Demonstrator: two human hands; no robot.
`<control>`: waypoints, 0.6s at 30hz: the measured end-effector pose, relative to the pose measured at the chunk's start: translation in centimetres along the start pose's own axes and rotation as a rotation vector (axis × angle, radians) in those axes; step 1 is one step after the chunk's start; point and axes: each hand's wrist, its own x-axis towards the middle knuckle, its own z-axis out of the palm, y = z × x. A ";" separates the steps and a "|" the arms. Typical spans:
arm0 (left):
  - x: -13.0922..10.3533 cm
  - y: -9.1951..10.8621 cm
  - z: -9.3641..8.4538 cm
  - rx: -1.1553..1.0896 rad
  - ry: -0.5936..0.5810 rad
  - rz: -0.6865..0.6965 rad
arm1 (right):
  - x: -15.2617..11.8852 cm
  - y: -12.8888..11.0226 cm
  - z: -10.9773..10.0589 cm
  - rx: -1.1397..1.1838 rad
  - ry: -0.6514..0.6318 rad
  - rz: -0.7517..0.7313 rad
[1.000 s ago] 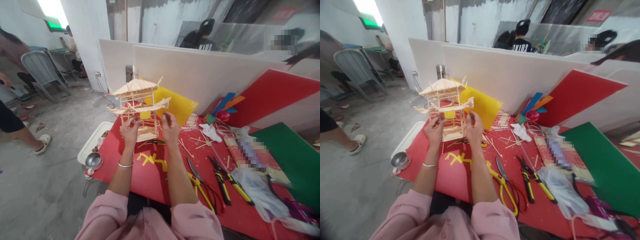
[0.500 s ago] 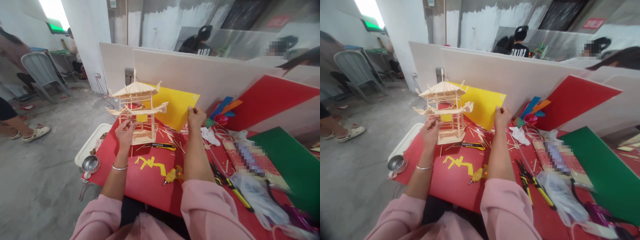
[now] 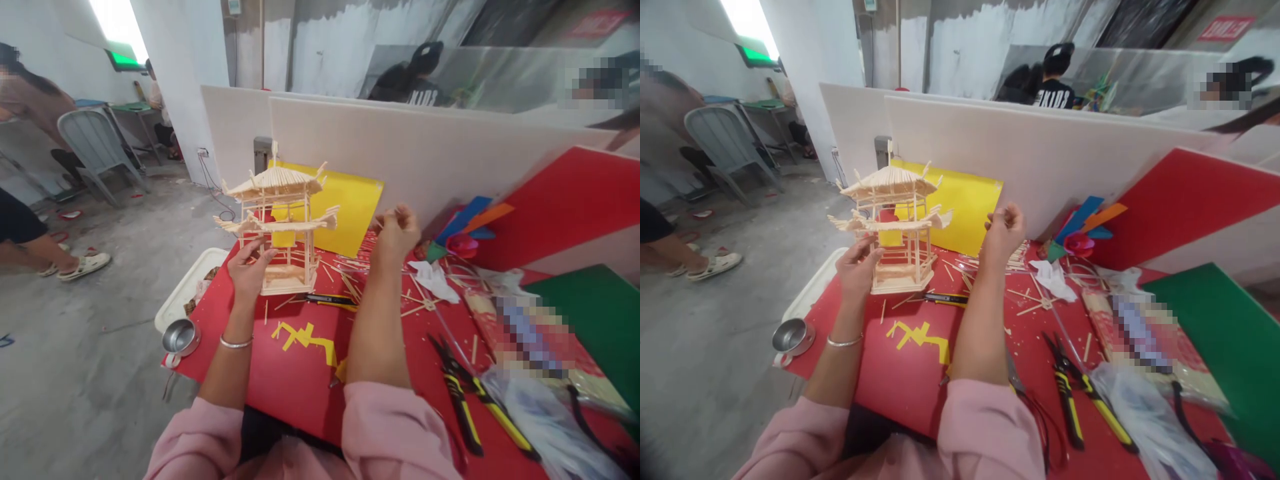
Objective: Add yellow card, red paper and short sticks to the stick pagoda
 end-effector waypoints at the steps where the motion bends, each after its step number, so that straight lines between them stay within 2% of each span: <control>1: 0.0 0.0 0.1 -0.010 0.003 -0.004 | -1.9 -0.6 -0.4 0.022 0.043 -0.010; 3: 0.1 -0.1 0.2 -0.046 0.003 -0.017 | -6.0 -1.9 -0.8 0.082 0.090 -0.033; 6: 0.5 -0.3 0.4 -0.117 -0.025 -0.054 | -11.3 -3.2 -0.4 0.121 -0.138 -0.002; 8: 0.8 -0.5 0.4 -0.139 -0.041 -0.073 | -13.4 -3.4 0.2 0.085 -0.270 0.024; 14: 1.9 -1.0 0.5 -0.247 -0.085 -0.110 | -14.6 -3.1 1.1 -0.050 -0.481 0.006; 18: 2.2 -1.2 0.5 -0.292 -0.100 -0.095 | -14.9 -3.2 1.2 -0.013 -0.546 0.014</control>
